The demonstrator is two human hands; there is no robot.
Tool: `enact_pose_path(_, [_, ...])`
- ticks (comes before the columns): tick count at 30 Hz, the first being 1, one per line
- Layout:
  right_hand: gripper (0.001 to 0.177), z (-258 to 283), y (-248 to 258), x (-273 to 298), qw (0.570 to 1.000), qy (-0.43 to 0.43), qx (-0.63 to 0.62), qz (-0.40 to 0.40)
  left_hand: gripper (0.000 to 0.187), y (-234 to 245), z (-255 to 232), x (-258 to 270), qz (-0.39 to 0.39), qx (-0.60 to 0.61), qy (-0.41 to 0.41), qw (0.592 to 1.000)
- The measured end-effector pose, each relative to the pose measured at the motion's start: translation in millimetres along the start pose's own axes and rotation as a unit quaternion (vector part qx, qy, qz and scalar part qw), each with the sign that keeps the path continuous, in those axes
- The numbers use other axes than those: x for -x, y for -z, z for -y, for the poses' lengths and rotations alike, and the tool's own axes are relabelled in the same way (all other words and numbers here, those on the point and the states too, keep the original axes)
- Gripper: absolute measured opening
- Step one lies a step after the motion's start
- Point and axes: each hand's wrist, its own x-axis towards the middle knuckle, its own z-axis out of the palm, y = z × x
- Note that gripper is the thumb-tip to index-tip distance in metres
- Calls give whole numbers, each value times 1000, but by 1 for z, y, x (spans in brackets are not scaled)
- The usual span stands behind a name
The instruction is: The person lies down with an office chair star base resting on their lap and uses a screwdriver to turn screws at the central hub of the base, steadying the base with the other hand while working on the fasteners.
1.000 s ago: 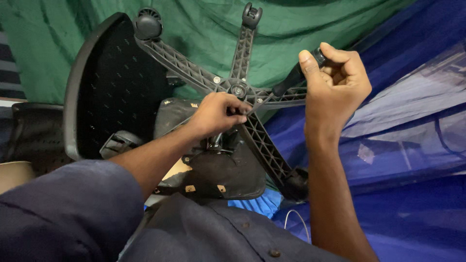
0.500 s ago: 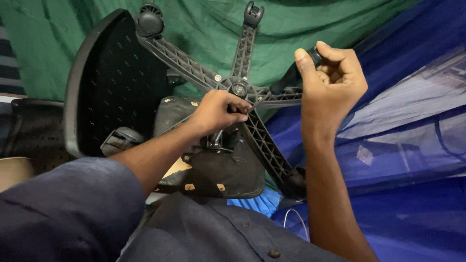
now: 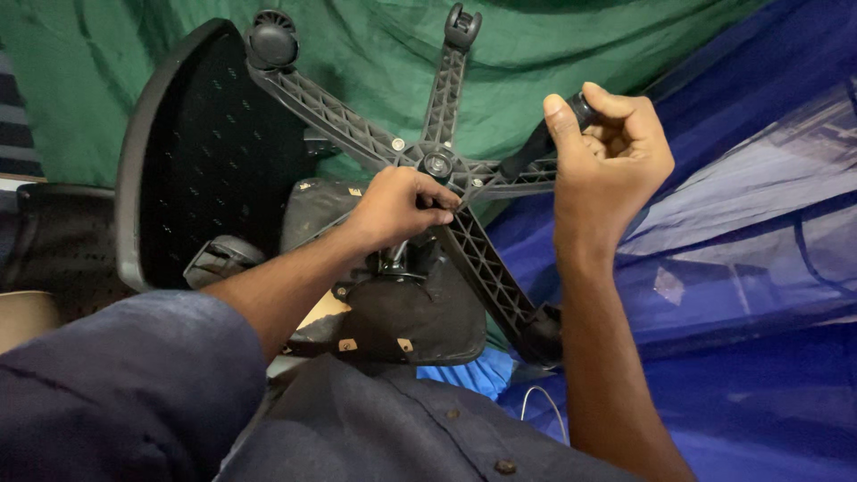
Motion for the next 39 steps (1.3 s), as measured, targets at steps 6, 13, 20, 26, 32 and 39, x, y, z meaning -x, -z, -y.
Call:
enact_pose_path(6, [22, 2, -1, 1, 1000, -12, -16, -6, 29, -1, 3, 0, 2, -15, 2, 1000])
enact_pose_path(13, [23, 7, -4, 2, 1000, -4, 5, -19, 27, -1, 3, 0, -14, -26, -36, 999])
enact_pose_path(20, [22, 6, -8, 4, 999, -6, 19, -39, 30, -1, 2, 1, -10, -29, -2, 1000])
enact_pose_path(26, [23, 4, -5, -1, 1000, 0, 15, -16, 29, -2, 3, 0, -18, -34, -31, 999])
enact_pose_path(32, [24, 4, -9, -4, 999, 12, 38, 0, 27, 0, 3, 2, 8, -10, 37, 999])
enact_pose_path(39, [21, 9, -15, -3, 998, -2, -32, 48, 21, -7, 14, -1, -60, -37, -117, 991])
